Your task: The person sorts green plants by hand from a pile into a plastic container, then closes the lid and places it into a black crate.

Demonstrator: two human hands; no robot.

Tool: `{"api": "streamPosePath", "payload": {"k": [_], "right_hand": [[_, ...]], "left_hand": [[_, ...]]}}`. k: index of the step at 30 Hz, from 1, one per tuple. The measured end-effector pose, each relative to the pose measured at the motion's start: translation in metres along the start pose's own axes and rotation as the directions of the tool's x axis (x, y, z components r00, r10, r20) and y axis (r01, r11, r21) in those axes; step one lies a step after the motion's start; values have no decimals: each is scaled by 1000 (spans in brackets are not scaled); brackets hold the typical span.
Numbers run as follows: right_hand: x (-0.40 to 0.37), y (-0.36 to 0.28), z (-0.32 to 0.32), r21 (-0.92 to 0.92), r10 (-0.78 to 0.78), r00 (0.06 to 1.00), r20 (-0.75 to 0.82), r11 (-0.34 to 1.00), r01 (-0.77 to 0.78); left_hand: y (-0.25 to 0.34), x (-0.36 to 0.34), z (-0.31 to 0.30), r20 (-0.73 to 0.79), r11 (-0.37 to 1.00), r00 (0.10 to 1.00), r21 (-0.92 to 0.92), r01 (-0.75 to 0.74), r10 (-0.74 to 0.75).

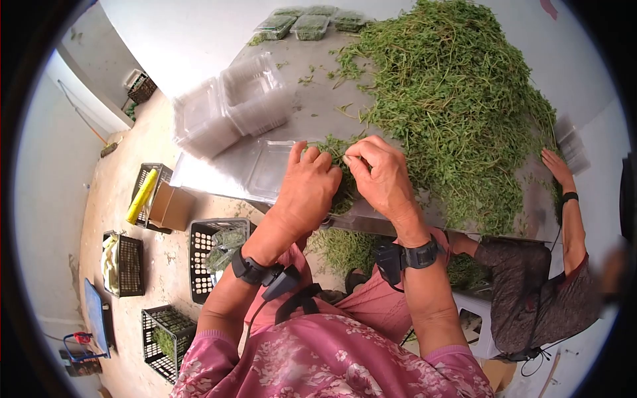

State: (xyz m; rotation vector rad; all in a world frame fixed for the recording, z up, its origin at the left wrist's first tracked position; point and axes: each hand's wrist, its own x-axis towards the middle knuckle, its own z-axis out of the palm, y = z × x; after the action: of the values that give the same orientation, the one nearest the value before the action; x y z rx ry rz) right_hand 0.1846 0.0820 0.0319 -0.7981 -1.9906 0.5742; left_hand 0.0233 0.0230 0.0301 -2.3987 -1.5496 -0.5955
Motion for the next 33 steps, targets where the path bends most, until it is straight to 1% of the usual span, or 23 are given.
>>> {"api": "streamPosePath", "payload": {"k": [1,4,10,13,16,19,22,25,28,33], "right_hand": [[0,1,0,-12,-3,1000,-1,1000,3],[-1,1,0,-30,-7,1000,3,1000,7],[0,2,0,-32,-13,1000,9,999,13],[0,-1,0,-14,8,1000,14,1000,-8],[0,-3,-1,0,28,999,30,1000,-28],[-1,-1,-1,-17,18,999,42,1000,-17],[-1,-1,-1,-19,16,999,42,1000,-15],[-1,-1,-1,-31,7,999,40,999,-6],[-1,-1,-1,-32,2,999,44,999,-1],[-2,-2,-1,-23,17,998,58,1000,-16]], "left_hand": [[0,0,-1,-32,1000,999,-3,-14,14],[-2,-2,-4,-34,1000,999,-24,-11,10],[-13,-4,-15,-199,1000,980,-30,-5,-1],[-13,-2,-26,-236,999,971,-37,20,-28],[-13,2,-35,-296,999,955,-29,14,-22],[-12,7,-38,-392,998,920,-67,-13,-14],[-9,6,-36,-411,992,911,-122,-23,-30],[-9,2,-26,-330,990,944,-138,-22,-25],[-12,-6,-16,-226,995,974,-102,12,-35],[-12,-13,-15,-191,991,975,-89,95,-111]]}}
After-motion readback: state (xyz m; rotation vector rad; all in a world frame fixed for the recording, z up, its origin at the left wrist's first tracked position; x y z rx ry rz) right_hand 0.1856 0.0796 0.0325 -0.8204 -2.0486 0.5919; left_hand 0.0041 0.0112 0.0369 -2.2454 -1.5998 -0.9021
